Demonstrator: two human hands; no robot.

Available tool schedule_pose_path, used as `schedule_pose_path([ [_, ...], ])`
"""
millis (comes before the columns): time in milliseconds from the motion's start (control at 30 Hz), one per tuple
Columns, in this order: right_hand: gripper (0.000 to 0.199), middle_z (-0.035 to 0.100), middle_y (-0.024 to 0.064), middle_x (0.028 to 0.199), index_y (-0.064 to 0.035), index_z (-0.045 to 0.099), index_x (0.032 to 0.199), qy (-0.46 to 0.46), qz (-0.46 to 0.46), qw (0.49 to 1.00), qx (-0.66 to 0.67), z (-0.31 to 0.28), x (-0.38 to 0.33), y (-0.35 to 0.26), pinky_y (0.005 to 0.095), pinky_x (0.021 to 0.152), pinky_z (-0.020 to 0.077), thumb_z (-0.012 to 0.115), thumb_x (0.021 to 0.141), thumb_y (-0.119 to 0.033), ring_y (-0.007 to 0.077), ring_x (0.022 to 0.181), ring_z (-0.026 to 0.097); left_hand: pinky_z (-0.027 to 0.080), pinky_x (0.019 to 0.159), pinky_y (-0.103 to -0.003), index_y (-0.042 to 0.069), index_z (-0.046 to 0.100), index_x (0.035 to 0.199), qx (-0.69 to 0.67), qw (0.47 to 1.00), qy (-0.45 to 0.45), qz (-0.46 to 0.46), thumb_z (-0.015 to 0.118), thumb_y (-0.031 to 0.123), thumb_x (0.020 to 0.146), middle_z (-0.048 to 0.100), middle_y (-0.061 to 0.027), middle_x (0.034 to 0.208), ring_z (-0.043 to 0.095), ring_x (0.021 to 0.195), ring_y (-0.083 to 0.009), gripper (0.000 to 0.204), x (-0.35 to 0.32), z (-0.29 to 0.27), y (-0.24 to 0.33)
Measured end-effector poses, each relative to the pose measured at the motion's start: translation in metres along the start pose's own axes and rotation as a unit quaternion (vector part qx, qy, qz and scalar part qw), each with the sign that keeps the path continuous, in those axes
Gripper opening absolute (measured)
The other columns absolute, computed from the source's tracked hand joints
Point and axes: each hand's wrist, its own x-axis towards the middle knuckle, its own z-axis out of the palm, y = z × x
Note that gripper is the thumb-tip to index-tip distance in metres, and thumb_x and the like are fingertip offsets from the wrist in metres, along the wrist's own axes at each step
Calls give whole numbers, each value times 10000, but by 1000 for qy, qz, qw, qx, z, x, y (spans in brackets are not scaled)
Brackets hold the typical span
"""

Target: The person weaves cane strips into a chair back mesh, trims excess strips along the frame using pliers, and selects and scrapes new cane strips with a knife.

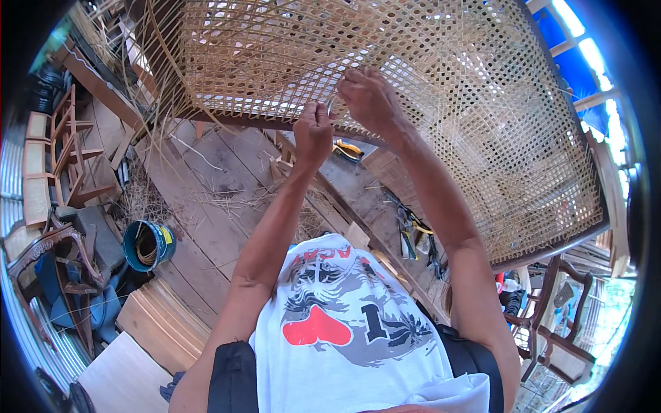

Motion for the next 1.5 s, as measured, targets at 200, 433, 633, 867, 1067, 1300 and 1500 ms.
schedule_pose_path([
  [200,122,884,17,1203,-139,944,1138,53,-10,997,-50,2,-17,-20,521,1141,610,917,1057,-226,270,1269,769,605,666,-431,1,841,1098,-53,994,-20,-90,810,433,1281,897,-147,857,849,726,-194,470,2,-7,20],
  [433,217,883,27,1228,-141,924,1187,87,30,993,-79,18,-31,-19,555,1170,521,932,987,-223,251,1312,741,628,731,-633,100,816,1018,220,971,64,64,864,493,1218,847,-243,870,831,843,-568,444,-29,-83,-32],
  [633,329,816,103,1290,-147,863,1364,42,12,994,105,34,-31,-110,573,1145,490,921,1058,-252,297,1260,743,616,697,-515,53,792,1024,292,956,28,21,862,449,1235,834,-173,842,839,766,-390,454,-114,-203,-45],
  [867,116,839,-25,1130,-193,936,1125,-97,-47,993,38,-35,0,-81,586,1124,499,879,1160,-288,210,1167,828,623,707,-417,40,847,1224,96,995,-2,5,806,305,1275,862,-103,878,801,720,-242,273,-77,-182,22],
  [1067,77,822,14,1127,-185,930,1111,14,45,998,34,-14,-7,-30,570,1119,514,890,1113,-250,242,1154,833,691,751,-495,13,869,1296,7,994,-76,-78,766,226,1244,897,-199,927,906,782,-318,242,-28,-96,7],
  [1300,71,811,8,1113,-154,896,1065,85,2,996,1,-5,3,-44,569,1094,519,902,1067,-225,241,1144,831,708,806,-573,6,890,1207,99,992,-75,-6,807,264,1209,909,-261,966,916,890,-467,271,10,-69,-18],
  [1500,49,798,-6,1058,-170,862,965,72,-28,997,-12,1,24,-48,549,1070,530,890,1004,-166,233,1092,822,702,803,-589,-5,872,1162,149,987,-49,37,805,292,1215,911,-247,971,911,903,-497,309,33,-51,-40],
])
